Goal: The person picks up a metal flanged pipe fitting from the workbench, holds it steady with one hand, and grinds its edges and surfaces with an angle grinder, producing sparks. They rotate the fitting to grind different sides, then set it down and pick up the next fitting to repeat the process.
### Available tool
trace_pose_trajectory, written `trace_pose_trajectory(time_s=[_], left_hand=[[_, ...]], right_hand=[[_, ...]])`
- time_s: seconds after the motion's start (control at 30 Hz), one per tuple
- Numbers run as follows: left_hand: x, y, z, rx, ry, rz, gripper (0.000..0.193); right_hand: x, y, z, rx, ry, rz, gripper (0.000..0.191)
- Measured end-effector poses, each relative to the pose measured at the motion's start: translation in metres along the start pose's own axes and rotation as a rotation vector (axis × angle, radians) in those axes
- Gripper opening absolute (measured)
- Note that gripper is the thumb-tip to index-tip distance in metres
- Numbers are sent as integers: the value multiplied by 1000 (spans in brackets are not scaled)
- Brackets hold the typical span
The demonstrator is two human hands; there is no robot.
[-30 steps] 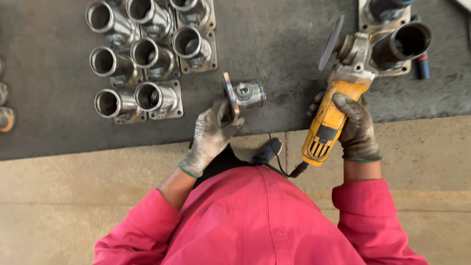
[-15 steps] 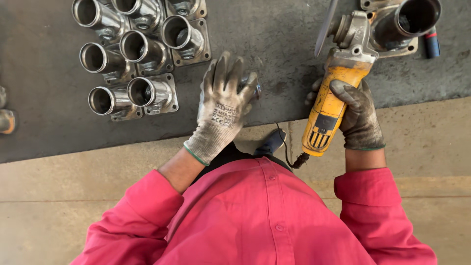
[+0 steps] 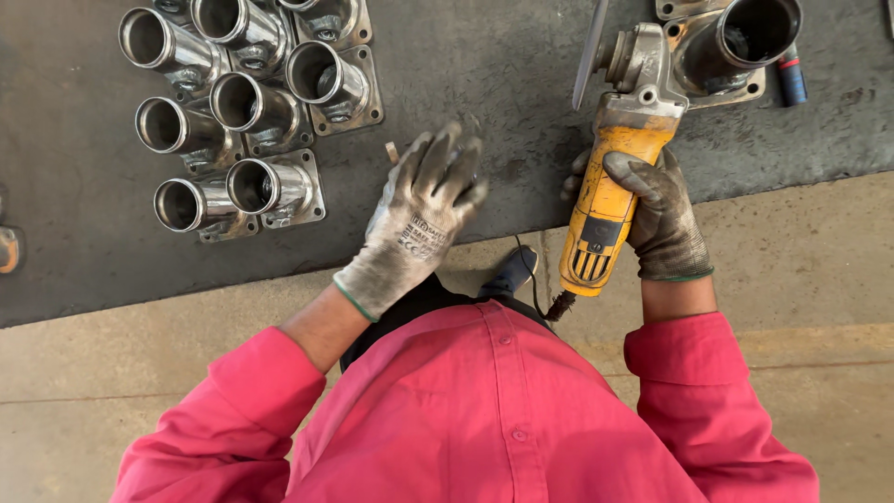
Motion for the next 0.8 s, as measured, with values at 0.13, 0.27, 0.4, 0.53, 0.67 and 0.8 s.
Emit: trace_pose_trajectory(time_s=[0.13, 0.27, 0.4, 0.53, 0.67, 0.8], left_hand=[[-7, -18, 18, -382, 108, 400, 81], [-3, -45, 36, -528, 297, 783, 139], [20, -62, 40, -672, 156, 863, 135], [21, -72, 31, -474, 291, 494, 131], [24, -78, 31, -530, 238, 524, 131], [26, -80, 32, -605, 179, 552, 132]], right_hand=[[0, 0, 0, 3, 14, 12, 49], [3, -6, 0, -2, 119, 119, 48], [17, -24, 8, -67, 124, 335, 58], [33, -46, 18, -330, 134, 952, 71], [54, -50, 19, -554, 25, 968, 79], [66, -48, 17, -767, 27, 1329, 77]])
Point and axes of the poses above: each hand's wrist, its own z-axis away from the middle knuckle, its own x-axis out of the palm, y = z × x, the point moved 4 cm from there along -z, towards the middle knuckle, and after that the axes turned 15 degrees about y, right-handed, at the moved point
